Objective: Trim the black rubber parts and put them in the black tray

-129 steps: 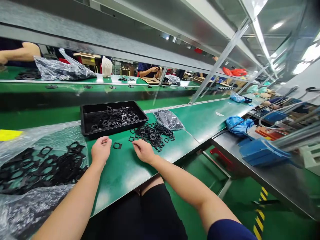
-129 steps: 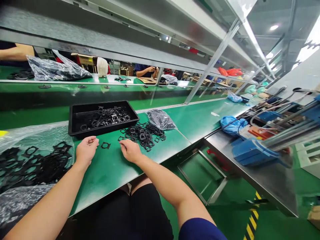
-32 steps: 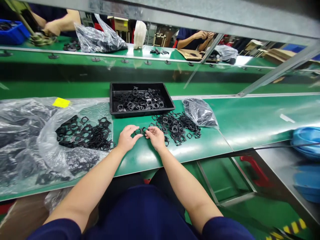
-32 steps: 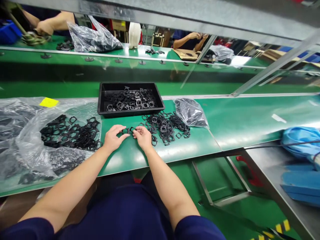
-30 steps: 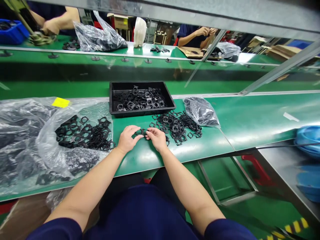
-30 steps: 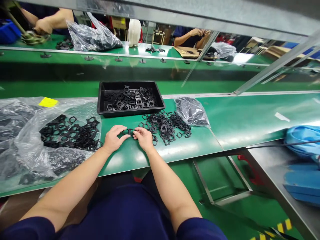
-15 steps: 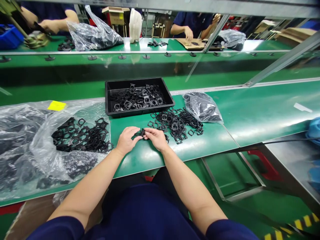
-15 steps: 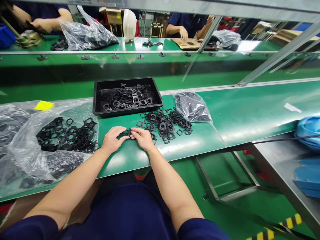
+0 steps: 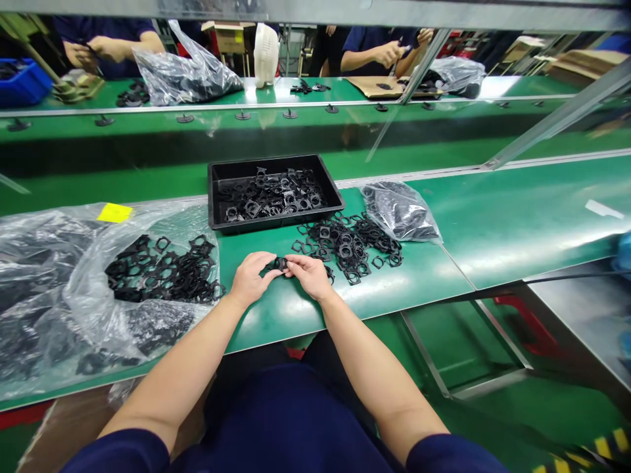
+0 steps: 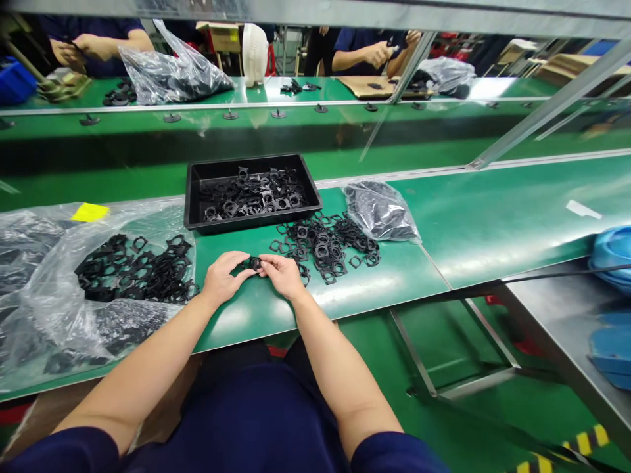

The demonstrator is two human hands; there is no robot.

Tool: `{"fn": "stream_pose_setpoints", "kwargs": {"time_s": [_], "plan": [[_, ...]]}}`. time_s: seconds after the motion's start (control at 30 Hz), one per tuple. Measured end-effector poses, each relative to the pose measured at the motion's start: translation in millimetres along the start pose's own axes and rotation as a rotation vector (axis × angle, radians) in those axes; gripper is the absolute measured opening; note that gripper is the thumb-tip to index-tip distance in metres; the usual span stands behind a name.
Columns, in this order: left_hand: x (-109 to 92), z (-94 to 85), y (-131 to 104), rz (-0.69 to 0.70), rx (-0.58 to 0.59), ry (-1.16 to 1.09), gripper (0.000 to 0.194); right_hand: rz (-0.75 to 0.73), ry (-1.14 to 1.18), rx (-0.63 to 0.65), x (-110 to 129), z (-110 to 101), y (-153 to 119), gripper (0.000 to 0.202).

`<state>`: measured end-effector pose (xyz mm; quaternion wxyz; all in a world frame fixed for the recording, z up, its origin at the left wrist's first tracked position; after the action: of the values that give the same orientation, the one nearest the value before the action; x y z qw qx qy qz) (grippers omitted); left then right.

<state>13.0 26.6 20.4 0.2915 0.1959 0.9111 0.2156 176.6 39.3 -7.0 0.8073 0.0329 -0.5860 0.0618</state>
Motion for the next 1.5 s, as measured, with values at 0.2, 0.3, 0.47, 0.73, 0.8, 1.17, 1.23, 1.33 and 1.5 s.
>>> {"fn": "stream_pose_setpoints", "kwargs": {"time_s": [0.2, 0.3, 0.47, 0.73, 0.8, 1.17, 1.23, 1.33, 1.5], "plan": [[-5, -2.5, -1, 0.048, -0.049, 0.025, 0.032, -0.008, 0.014, 0.022, -1, 2, 1, 0.028], [-11, -0.8, 0, 0.11, -0.042, -0.002, 0.03, 0.005, 0.053, 0.063, -2, 4, 1, 0.03], [-12, 2.0, 0, 0.098, -0.02, -0.022, 0.032, 0.032, 0.096, 0.094, -2, 4, 1, 0.033], [-15, 2.2, 0, 0.111, -0.029, -0.044, 0.033, 0.057, 0.176, 0.089, 2, 4, -1, 0.039], [-17, 1.8, 1, 0.097, -0.051, -0.054, 0.033, 0.061, 0.202, 0.074, 4, 4, -1, 0.039], [-12, 7.9, 1, 0.056, 0.025, -0.139, 0.03, 0.054, 0.172, 0.124, -1, 4, 1, 0.038], [-11, 8.3, 1, 0.051, 0.036, -0.156, 0.031, 0.057, 0.183, 0.122, -1, 4, 1, 0.039], [-13, 7.9, 2, 0.031, 0.019, -0.176, 0.033, 0.055, 0.228, 0.101, 2, 3, 1, 0.041], [-17, 7.2, 3, 0.013, -0.029, -0.201, 0.033, 0.057, 0.267, 0.067, 6, 2, 1, 0.042]]}}
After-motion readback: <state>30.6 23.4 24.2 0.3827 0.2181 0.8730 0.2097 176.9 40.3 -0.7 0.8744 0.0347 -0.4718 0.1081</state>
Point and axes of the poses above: each hand's wrist, its own y-axis towards the middle knuckle, its own z-axis out of the palm, x = y × z, the point moved 4 cm from there along y, towards the middle knuckle, and after that the axes turned 10 degrees about y, right-handed, at the moved point
